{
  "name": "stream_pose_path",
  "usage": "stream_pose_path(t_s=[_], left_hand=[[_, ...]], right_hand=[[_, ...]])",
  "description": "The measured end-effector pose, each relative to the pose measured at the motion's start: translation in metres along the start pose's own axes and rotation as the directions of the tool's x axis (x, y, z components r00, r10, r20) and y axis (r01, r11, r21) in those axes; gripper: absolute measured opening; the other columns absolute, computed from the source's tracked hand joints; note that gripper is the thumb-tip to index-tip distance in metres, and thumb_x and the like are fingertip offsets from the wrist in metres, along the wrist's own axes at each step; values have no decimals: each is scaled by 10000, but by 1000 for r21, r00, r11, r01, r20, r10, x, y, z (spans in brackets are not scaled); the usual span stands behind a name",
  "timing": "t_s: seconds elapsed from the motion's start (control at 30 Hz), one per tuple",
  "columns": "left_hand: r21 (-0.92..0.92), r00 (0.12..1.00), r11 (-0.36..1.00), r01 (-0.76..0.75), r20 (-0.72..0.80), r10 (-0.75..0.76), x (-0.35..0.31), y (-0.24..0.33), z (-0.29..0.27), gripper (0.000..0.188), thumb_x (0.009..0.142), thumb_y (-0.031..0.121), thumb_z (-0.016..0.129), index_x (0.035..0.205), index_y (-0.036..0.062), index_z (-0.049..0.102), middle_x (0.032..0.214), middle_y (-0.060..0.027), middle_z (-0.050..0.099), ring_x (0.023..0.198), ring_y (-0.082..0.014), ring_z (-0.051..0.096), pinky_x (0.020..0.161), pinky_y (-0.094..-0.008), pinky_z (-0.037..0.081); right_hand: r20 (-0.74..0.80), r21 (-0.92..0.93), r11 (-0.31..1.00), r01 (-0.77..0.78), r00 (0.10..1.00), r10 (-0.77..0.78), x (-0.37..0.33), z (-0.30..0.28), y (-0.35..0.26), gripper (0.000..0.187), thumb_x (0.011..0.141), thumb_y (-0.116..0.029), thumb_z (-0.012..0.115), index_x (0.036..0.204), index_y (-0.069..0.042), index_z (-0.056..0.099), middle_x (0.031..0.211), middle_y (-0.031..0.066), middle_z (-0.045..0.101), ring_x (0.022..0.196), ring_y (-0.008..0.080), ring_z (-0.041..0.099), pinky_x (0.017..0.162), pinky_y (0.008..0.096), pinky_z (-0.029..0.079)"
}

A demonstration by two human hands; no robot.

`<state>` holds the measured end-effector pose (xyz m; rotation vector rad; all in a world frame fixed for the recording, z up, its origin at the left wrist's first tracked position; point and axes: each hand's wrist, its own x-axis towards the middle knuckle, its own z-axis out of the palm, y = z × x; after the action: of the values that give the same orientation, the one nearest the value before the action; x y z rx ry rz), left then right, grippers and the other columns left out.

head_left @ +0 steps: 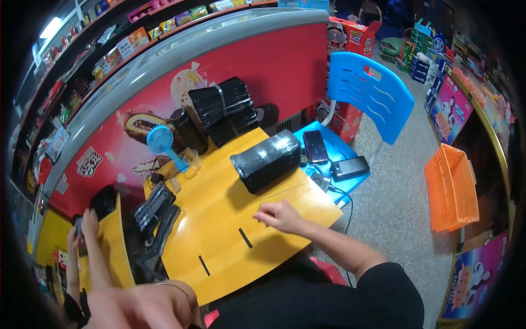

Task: Sort and package black textile straps into plastic bags and boxes.

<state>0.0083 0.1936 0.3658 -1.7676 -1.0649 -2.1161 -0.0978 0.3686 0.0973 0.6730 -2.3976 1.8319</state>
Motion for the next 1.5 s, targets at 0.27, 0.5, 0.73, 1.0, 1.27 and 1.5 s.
stream_pose_path(t_s=[0.27,0.5,0.73,1.0,1.27,1.5], left_hand=[[-159,892,900,405,285,-351,1,69,-7,195,910,88,544,790,102,697,907,32,644,767,-110,544,678,-246,465],[-193,919,918,347,268,-291,-21,83,-3,47,892,107,575,855,83,560,917,21,668,802,-100,561,691,-249,464],[-246,968,964,103,-199,-154,-69,57,26,257,847,342,668,813,132,524,780,50,611,700,-101,521,593,-265,440],[-607,978,785,124,-59,-200,-85,-4,49,540,864,604,500,824,67,536,1001,-235,622,686,-277,612,581,-349,474],[-597,981,783,173,33,-192,-117,16,5,456,860,533,565,846,79,531,1119,-236,570,825,-287,615,651,-338,463],[448,688,525,724,-417,-594,-195,21,-87,262,715,167,738,840,57,536,929,-104,620,894,-281,593,799,-365,465]], right_hand=[[160,5,999,-32,987,30,-38,71,35,170,882,-225,626,883,-55,620,660,41,626,569,113,585,529,258,443],[26,-41,993,-113,993,114,-57,87,48,175,864,-232,636,870,-57,630,655,54,624,569,138,584,537,259,446],[16,-105,993,-54,998,56,-59,96,40,149,854,-195,644,882,-49,636,671,60,629,572,128,585,545,251,458],[-20,-194,975,-107,994,105,-62,92,46,170,830,-221,667,842,-54,634,650,84,612,556,174,580,531,276,454],[19,-109,983,-147,989,150,-56,98,27,117,831,-134,668,854,-24,634,658,40,625,570,83,562,549,225,455],[12,-199,968,-155,987,161,-59,92,38,175,848,-206,656,859,-35,621,659,56,605,569,130,554,542,269,435]])
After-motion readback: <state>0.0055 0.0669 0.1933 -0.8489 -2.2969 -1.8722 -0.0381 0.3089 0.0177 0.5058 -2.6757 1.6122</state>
